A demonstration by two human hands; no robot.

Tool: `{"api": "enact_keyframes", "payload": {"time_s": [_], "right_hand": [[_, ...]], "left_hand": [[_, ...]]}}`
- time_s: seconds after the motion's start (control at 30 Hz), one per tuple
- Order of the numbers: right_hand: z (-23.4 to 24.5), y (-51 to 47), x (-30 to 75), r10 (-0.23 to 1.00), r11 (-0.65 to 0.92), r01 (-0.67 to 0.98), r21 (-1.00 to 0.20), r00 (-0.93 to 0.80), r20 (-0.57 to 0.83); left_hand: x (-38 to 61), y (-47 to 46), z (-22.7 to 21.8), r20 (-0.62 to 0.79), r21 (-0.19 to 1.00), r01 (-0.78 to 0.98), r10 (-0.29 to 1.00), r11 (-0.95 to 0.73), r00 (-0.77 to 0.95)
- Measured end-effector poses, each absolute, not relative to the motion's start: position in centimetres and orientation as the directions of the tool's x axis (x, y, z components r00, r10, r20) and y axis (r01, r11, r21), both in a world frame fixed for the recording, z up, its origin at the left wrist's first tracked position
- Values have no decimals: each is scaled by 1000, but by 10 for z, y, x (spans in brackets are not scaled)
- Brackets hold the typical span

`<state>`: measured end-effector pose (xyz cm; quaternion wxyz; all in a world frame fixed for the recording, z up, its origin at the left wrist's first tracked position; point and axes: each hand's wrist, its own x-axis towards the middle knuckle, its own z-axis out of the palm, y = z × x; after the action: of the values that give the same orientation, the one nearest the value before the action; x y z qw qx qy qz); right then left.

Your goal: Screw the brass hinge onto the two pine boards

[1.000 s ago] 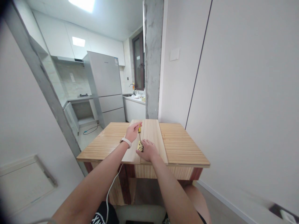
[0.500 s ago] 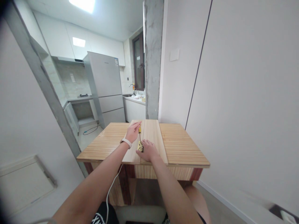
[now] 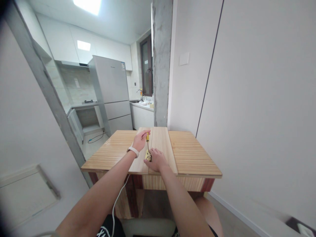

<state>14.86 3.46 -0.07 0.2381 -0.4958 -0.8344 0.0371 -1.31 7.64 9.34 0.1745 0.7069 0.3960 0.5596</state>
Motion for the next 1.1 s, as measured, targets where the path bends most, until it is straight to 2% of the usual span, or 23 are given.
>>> {"api": "enact_keyframes", "payload": {"time_s": [0.27, 0.53, 0.8, 1.1], "right_hand": [[-3, 37, 149, 847, 505, 809, -301, -398, 353], [1, 34, 148, 855, 496, 809, -317, -391, 341], [0, 34, 148, 854, 494, 809, -319, -382, 352], [1, 33, 148, 842, 510, 801, -314, -390, 373]], "left_hand": [[-9, 75, 94, 648, 707, 326, 759, -628, 60], [-8, 74, 94, 704, 617, 403, 703, -676, 100], [-8, 70, 98, 682, 628, 435, 726, -645, 91], [-7, 75, 94, 679, 663, 371, 731, -650, 66]]}}
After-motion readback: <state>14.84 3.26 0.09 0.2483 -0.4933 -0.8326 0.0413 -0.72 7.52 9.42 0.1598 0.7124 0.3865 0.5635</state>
